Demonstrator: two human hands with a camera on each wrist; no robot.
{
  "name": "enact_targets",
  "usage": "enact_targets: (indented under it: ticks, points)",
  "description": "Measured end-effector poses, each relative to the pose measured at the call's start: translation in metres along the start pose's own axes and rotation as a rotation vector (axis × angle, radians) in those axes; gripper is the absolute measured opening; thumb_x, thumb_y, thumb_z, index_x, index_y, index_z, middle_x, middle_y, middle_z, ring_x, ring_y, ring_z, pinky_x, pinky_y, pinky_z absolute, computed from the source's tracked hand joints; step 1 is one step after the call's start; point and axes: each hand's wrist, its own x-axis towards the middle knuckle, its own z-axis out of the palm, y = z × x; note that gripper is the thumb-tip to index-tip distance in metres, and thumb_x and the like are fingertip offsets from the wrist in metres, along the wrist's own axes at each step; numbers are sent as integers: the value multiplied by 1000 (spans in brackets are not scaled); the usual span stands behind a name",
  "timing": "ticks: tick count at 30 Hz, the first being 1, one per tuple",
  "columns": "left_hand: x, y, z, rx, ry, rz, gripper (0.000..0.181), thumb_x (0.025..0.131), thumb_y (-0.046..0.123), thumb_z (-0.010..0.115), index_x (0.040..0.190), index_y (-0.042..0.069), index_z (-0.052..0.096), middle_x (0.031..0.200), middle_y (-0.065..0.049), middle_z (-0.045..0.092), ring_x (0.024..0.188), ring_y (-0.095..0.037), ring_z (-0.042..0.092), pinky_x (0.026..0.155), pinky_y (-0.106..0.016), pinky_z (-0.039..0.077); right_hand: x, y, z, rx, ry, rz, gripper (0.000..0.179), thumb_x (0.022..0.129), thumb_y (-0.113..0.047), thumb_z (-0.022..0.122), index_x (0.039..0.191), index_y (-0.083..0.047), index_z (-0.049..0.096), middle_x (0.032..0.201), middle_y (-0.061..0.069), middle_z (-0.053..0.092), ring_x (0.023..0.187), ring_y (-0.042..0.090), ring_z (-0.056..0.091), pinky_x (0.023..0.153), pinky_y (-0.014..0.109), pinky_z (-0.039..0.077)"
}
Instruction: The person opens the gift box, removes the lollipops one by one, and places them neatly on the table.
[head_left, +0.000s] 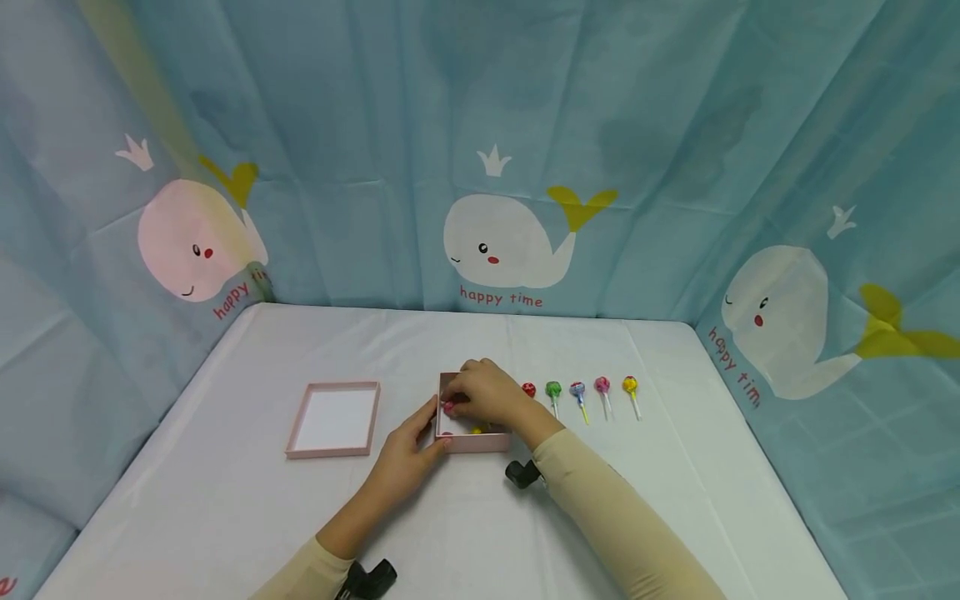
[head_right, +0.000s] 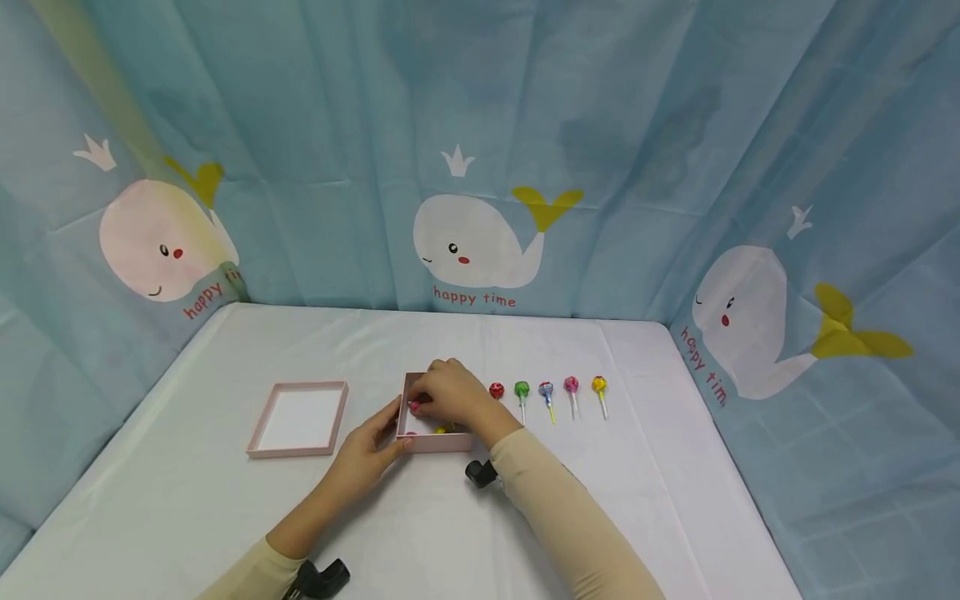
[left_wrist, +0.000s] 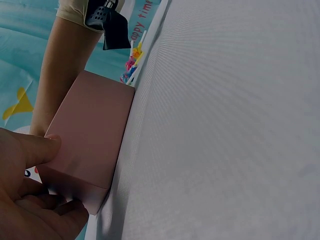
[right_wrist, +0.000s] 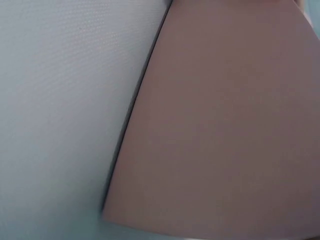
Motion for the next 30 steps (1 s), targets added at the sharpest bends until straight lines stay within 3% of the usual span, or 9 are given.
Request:
enact_targets:
  ticks: [5, 13, 20, 30]
  points:
    - [0, 0, 0, -4, -3, -7, 79, 95, 20, 75, 160, 6, 33, 165, -10, 34, 152, -25, 32, 122, -38, 32, 0, 1, -1, 36, 17, 0, 18, 90, -37, 80, 107, -32, 79, 99, -15, 68, 105, 9, 55, 100, 33, 47]
    - [-1, 1, 2, -31, -2, 7, 78, 95, 17, 75, 160, 7, 34, 165, -10, 35, 151, -24, 33, 122, -39, 33, -5, 5, -9, 108, 113, -34, 20, 91, -35, 79, 110, -30, 79, 99, -17, 68, 111, 9, 52, 108, 37, 42]
    - [0, 2, 1, -43, -6, -4, 78, 94, 16, 75, 160, 5, 33, 164, -11, 35, 151, -25, 33, 122, -38, 33, -17, -1, -32, 172, 251, -35, 18, 91, -31, 80, 109, -29, 80, 105, -17, 72, 117, 10, 53, 108, 40, 42]
    - [1, 2, 1, -25, 10, -16, 77, 94, 16, 76, 159, 6, 35, 164, -10, 36, 151, -26, 34, 121, -40, 34, -46, -8, -60, 391, 497, -2, 21, 83, -19, 87, 103, -19, 78, 103, -10, 73, 112, 13, 56, 104, 43, 46]
